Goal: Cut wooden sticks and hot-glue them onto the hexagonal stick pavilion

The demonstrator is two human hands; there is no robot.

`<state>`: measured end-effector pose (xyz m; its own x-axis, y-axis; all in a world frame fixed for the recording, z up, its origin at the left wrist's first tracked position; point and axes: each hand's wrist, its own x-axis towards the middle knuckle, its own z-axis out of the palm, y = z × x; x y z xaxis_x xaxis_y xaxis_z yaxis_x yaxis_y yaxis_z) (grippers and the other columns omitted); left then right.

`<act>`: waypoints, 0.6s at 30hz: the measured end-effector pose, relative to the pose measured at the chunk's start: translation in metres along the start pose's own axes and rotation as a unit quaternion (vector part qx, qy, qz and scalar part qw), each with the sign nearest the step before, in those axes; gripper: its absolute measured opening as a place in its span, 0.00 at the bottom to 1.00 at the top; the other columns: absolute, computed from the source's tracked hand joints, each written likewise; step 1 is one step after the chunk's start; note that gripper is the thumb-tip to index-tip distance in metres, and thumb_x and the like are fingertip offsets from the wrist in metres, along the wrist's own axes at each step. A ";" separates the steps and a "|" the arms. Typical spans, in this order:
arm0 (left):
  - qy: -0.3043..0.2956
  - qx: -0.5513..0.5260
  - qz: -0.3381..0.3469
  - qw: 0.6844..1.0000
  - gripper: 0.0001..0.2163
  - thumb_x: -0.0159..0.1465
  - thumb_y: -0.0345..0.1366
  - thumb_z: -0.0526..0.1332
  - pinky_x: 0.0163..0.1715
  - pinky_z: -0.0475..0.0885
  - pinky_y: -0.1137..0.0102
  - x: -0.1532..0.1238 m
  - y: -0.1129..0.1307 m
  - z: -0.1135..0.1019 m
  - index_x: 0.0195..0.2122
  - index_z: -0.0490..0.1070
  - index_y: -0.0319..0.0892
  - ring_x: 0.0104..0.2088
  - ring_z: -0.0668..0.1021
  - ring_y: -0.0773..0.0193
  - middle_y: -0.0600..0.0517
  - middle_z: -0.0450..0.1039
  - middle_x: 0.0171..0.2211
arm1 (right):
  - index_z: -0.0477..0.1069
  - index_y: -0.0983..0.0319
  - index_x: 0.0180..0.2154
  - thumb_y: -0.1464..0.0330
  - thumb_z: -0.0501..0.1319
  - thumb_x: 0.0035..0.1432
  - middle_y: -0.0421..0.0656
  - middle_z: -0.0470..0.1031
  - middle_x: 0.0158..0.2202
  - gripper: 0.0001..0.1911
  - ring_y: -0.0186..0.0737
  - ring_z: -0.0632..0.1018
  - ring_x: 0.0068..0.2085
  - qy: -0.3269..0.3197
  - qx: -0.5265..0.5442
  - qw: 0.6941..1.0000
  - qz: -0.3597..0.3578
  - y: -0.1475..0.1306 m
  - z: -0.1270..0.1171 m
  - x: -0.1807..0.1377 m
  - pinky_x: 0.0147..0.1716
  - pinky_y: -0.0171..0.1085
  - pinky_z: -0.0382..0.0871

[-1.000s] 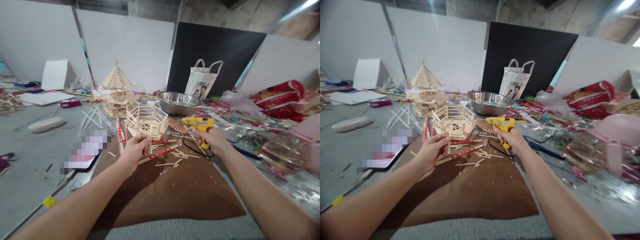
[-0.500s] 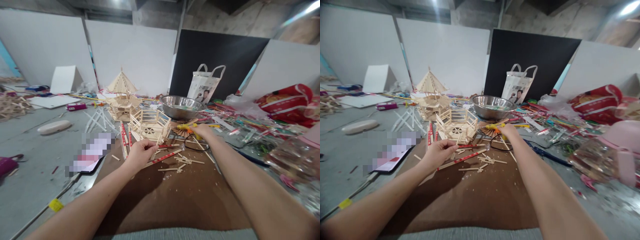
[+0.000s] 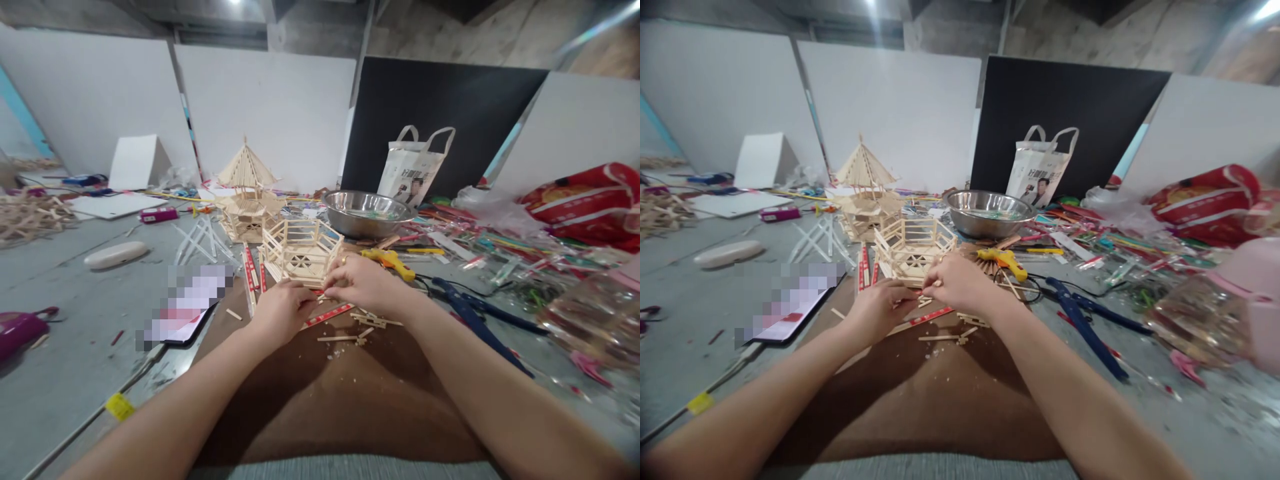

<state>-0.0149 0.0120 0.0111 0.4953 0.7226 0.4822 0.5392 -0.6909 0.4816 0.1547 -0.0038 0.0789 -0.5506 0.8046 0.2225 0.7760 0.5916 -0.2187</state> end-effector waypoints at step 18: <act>0.033 0.092 -0.013 0.995 0.14 0.57 0.41 0.48 0.33 0.64 0.71 0.014 0.004 -0.043 0.31 0.71 0.42 0.32 0.70 0.65 0.52 0.71 0.30 | 0.72 0.64 0.27 0.69 0.55 0.49 0.45 0.71 0.33 0.09 0.36 0.68 0.36 0.021 -0.057 0.998 -0.019 0.001 -0.005 0.014 0.38 0.35 0.59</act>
<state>-0.0353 0.0188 0.0516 0.4358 0.7336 0.5215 0.6705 -0.6511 0.3556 0.1497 0.0074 0.0866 -0.5685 0.7774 0.2691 0.7861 0.6098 -0.1011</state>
